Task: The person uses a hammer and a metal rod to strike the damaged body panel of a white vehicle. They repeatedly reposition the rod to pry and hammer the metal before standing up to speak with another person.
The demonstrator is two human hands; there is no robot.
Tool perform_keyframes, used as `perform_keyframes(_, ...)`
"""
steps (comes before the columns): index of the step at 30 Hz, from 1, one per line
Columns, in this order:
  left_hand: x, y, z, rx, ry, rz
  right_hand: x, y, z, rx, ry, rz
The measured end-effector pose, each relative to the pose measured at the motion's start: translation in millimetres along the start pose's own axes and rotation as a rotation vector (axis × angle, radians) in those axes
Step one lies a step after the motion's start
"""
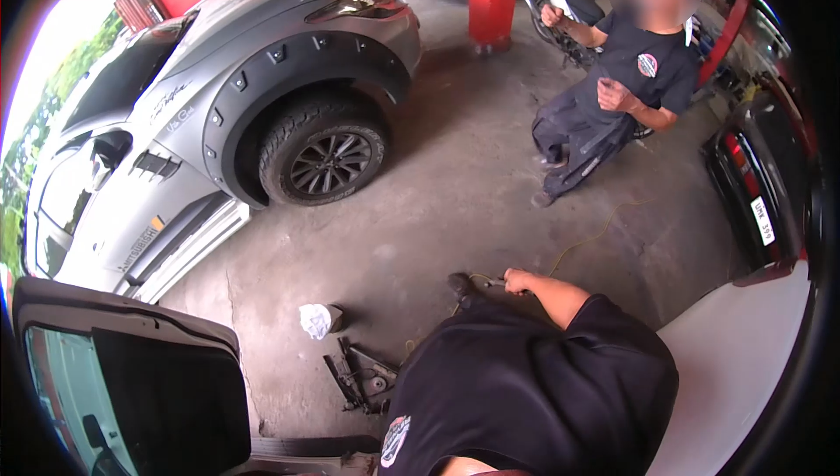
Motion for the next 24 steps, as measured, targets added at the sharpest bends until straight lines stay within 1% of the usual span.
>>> perform_keyframes(2, -0.4, 1.5, -5.4, 0.009, 0.006, -0.013, -2.3, -14.2, -13.3, -0.093, -0.029, 0.052)
perform_keyframes(3, -1.1, 1.8, -7.1, 0.012, 0.005, -0.018, -6.7, -19.6, -14.5, -0.098, -0.029, 0.053)
perform_keyframes(5, -2.4, 0.9, -10.5, 0.024, 0.011, -0.031, -15.9, -38.6, -15.4, -0.194, 0.046, 0.117)
perform_keyframes(8, -2.7, 5.7, -13.2, 0.037, 0.013, -0.046, -36.0, -57.9, -0.6, -0.17, 0.088, 0.086)
perform_keyframes(9, -1.7, 5.8, -13.4, 0.041, 0.014, -0.05, -39.4, -59.9, -6.3, -0.176, 0.093, 0.093)
perform_keyframes(11, -12.0, 0.8, -18.1, 0.052, 0.031, -0.076, -27.5, -55.6, -25.1, -0.164, 0.05, 0.154)
perform_keyframes(12, -2.3, 1.2, -18.8, 0.037, 0.043, -0.075, -7.9, -42.5, -61.5, -0.182, -0.071, 0.238)
perform_keyframes(13, 6.2, 1.7, -17.4, 0.008, 0.073, -0.082, -22.3, -48.5, -67.5, -0.391, 0.261, 0.407)
perform_keyframes(14, 0.9, -2.8, -24.5, 0.003, 0.085, -0.1, -24.0, -45.8, -47.5, -0.267, 0.062, 0.206)
perform_keyframes(15, -2.0, -7.3, -33.0, 0.014, 0.083, -0.11, -23.2, -42.3, -41.0, -0.237, 0.035, 0.209)
perform_keyframes(16, -1.6, -8.9, -41.4, 0.038, 0.073, -0.119, -22.7, -42.9, -38.9, -0.219, 0.041, 0.301)
perform_keyframes(17, -3.6, -10.7, -50.0, 0.067, 0.058, -0.132, -18.1, -35.6, -39.2, -0.137, -0.032, 0.284)
perform_keyframes(18, -3.4, -13.7, -56.2, 0.085, 0.045, -0.137, -31.4, -44.0, -13.5, -0.053, -0.098, 0.271)
perform_keyframes(19, -4.0, -16.4, -61.3, 0.098, 0.038, -0.139, -42.5, -55.2, 7.5, -0.073, -0.054, 0.299)
perform_keyframes(23, -10.4, -29.5, -75.3, 0.152, 0.004, -0.143, -27.6, -35.9, -14.1, -0.063, -0.064, 0.274)
perform_keyframes(24, -10.9, -34.3, -73.9, 0.151, 0.001, -0.145, -27.7, -36.8, -16.1, -0.104, -0.029, 0.28)
Point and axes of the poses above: each hand's wrist, its own z-axis away from the middle knuckle, its own x-axis out of the palm, y = z × x, the point moved 8 cm from there along -z, towards the middle knuckle, and after that the axes turned 4 degrees about z, right-handed, at the moved point
